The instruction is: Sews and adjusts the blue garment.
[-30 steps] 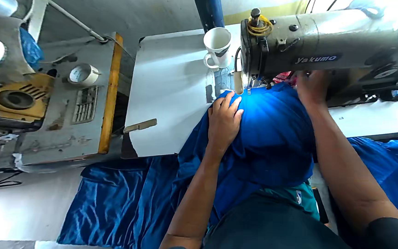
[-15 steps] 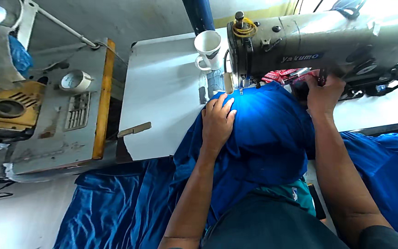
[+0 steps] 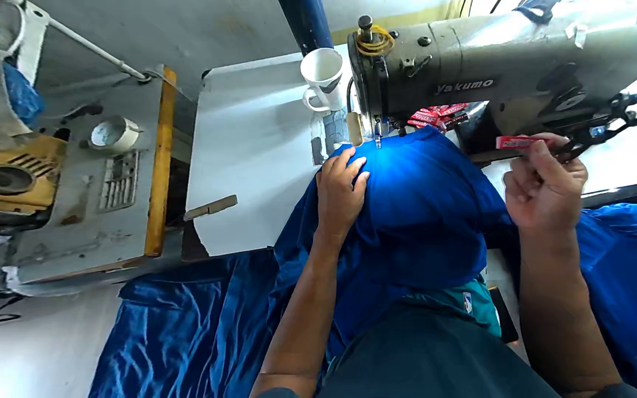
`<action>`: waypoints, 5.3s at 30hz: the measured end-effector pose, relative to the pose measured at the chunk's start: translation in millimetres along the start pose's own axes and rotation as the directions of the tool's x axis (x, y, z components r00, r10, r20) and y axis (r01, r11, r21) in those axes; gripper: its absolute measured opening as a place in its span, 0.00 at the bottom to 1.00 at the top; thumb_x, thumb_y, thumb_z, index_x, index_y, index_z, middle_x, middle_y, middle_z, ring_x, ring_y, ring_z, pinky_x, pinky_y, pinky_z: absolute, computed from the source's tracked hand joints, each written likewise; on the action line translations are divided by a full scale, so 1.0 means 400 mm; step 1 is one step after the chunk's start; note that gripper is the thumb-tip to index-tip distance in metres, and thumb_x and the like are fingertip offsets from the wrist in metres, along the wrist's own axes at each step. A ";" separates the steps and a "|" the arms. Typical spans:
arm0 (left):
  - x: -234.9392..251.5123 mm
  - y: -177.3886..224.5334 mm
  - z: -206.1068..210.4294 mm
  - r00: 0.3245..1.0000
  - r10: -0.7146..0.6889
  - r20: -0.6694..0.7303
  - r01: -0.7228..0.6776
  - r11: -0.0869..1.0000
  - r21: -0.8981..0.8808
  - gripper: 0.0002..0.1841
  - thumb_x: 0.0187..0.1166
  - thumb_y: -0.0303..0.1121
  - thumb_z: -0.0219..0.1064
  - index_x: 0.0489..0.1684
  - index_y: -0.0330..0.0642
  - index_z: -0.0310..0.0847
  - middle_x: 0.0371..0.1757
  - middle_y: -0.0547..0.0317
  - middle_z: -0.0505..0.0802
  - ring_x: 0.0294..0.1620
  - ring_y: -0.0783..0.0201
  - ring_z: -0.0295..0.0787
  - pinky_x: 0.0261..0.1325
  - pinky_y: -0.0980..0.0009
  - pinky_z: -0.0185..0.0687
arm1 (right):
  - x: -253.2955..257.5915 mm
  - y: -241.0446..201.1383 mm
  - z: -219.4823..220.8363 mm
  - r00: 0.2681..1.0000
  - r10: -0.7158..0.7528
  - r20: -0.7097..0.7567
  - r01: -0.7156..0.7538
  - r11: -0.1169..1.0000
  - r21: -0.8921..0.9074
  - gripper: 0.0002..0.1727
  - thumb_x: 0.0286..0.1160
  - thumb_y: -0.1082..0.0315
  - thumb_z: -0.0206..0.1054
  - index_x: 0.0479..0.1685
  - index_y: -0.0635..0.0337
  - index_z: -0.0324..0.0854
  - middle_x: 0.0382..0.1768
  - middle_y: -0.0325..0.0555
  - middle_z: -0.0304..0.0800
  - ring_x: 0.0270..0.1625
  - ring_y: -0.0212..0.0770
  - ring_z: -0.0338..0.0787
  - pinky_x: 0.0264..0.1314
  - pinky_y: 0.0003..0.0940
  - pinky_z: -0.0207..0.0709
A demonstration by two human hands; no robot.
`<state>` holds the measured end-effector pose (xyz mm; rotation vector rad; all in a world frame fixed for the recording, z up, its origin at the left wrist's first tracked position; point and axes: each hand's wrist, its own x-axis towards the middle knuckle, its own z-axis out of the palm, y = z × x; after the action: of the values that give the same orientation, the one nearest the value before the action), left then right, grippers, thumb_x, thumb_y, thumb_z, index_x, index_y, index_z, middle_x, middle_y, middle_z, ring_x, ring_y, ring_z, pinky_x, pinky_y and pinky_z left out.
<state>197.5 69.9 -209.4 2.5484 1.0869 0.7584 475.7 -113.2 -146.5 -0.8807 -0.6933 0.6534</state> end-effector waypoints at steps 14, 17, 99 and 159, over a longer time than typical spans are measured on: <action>-0.027 0.208 -0.070 0.999 -0.046 0.025 0.052 0.802 -0.595 0.16 0.86 0.33 0.65 0.68 0.45 0.85 0.59 0.59 0.92 0.47 0.66 0.90 0.45 0.67 0.89 | -0.049 0.073 0.117 0.954 0.290 0.082 -0.263 0.934 -0.244 0.09 0.85 0.68 0.66 0.52 0.59 0.89 0.25 0.39 0.84 0.11 0.24 0.63 0.10 0.18 0.59; -0.030 0.226 -0.073 0.989 -0.069 0.130 0.142 0.685 -0.715 0.17 0.83 0.30 0.69 0.69 0.45 0.84 0.51 0.59 0.94 0.42 0.67 0.91 0.40 0.70 0.90 | -0.041 0.107 0.155 0.931 0.344 0.123 -0.294 0.906 -0.305 0.08 0.84 0.68 0.67 0.50 0.58 0.90 0.27 0.39 0.86 0.12 0.24 0.63 0.11 0.18 0.57; 0.071 0.034 -0.030 0.981 0.066 0.180 0.061 0.783 -0.619 0.07 0.76 0.33 0.74 0.28 0.44 0.85 0.61 0.58 0.86 0.58 0.69 0.84 0.53 0.73 0.85 | 0.051 0.202 0.215 0.835 0.235 0.498 0.173 0.747 -0.642 0.06 0.74 0.72 0.74 0.46 0.54 0.89 0.39 0.36 0.93 0.25 0.27 0.80 0.25 0.21 0.72; 0.067 0.042 0.009 0.998 0.053 -0.035 -0.063 0.900 -0.431 0.07 0.72 0.30 0.69 0.23 0.46 0.80 0.39 0.61 0.87 0.43 0.68 0.83 0.43 0.72 0.78 | 0.058 0.280 0.236 0.844 0.188 0.503 0.294 0.622 -0.726 0.06 0.79 0.67 0.64 0.37 0.58 0.82 0.31 0.40 0.83 0.32 0.31 0.81 0.34 0.28 0.76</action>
<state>225.0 78.0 -195.3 2.2026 0.7456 0.9273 392.9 0.9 -192.5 -1.5068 -1.6076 0.5253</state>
